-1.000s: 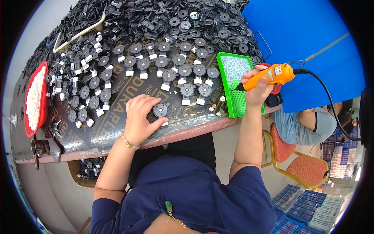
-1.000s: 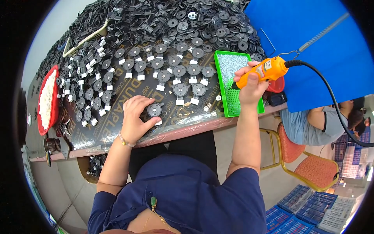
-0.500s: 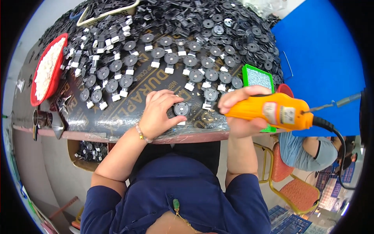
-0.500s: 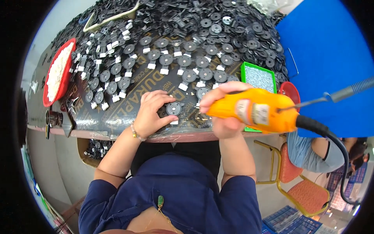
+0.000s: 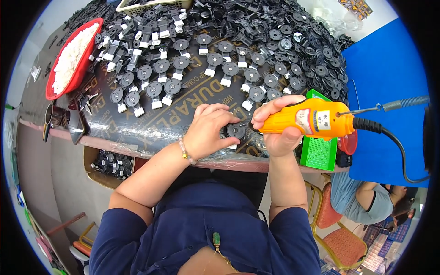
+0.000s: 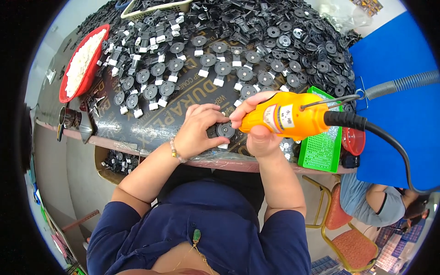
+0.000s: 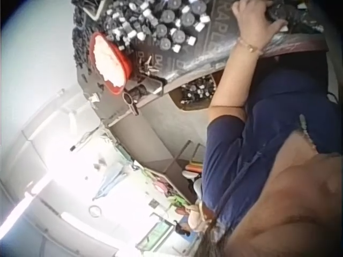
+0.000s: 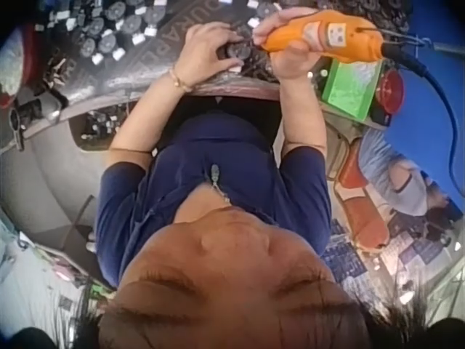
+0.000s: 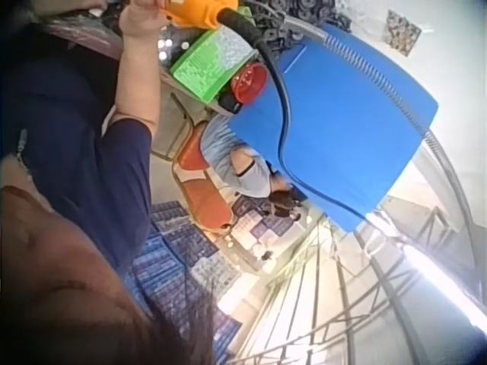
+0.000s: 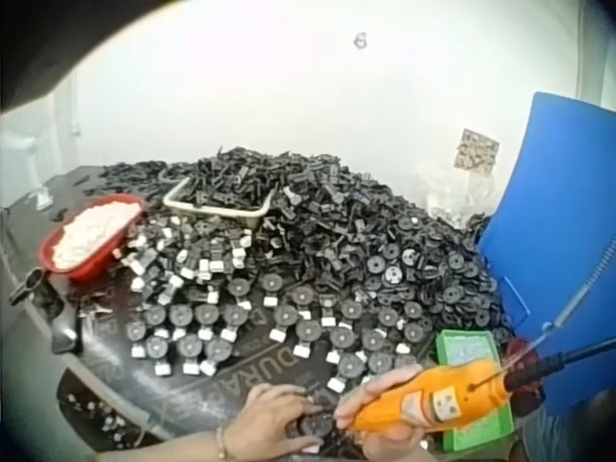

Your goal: Fastening screws into small circular electronic components using an electric screwdriver at a factory workbench.

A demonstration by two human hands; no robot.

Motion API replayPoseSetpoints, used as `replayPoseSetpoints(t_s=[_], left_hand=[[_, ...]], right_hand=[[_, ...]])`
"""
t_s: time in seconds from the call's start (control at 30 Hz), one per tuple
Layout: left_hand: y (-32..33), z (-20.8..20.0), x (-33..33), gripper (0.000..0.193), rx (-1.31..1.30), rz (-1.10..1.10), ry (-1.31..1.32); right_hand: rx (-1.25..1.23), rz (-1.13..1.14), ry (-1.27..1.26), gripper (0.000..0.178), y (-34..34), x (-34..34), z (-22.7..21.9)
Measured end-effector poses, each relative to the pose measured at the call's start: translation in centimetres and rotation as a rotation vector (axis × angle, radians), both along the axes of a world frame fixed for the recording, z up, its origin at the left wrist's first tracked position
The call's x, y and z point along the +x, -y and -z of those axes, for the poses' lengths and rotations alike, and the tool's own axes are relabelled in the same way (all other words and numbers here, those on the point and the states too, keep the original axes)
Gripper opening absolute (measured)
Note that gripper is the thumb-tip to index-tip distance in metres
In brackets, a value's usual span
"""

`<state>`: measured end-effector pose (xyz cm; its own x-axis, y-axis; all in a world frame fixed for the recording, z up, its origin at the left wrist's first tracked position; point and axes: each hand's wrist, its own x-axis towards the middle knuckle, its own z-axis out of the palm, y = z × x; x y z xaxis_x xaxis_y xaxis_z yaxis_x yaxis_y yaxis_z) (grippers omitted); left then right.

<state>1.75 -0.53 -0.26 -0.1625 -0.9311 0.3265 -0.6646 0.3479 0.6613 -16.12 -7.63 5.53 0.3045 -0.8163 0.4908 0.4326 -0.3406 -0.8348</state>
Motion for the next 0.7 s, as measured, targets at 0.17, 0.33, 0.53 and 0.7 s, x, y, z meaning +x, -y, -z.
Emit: replayPoseSetpoints(t_s=[0.17,0.33,0.53,0.7], left_hand=[[0.0,-0.1,0.0,0.050,-0.009,-0.003,0.015],[0.1,0.0,-0.2,0.050,-0.013,-0.007,0.025],[0.0,-0.2,-0.3,0.052,-0.045,-0.011,0.074],[-0.2,-0.8,-0.5,0.046,-0.174,-0.016,-0.055]], right_hand=[[0.001,-0.009,-0.060,0.073,-0.4,0.3,-0.2],[-0.010,0.001,-0.061,0.074,-0.5,0.2,0.1],[0.010,-0.014,-0.027,0.082,0.1,-1.1,-0.6],[-0.065,-0.047,0.021,0.082,-0.7,-0.6,-1.4]])
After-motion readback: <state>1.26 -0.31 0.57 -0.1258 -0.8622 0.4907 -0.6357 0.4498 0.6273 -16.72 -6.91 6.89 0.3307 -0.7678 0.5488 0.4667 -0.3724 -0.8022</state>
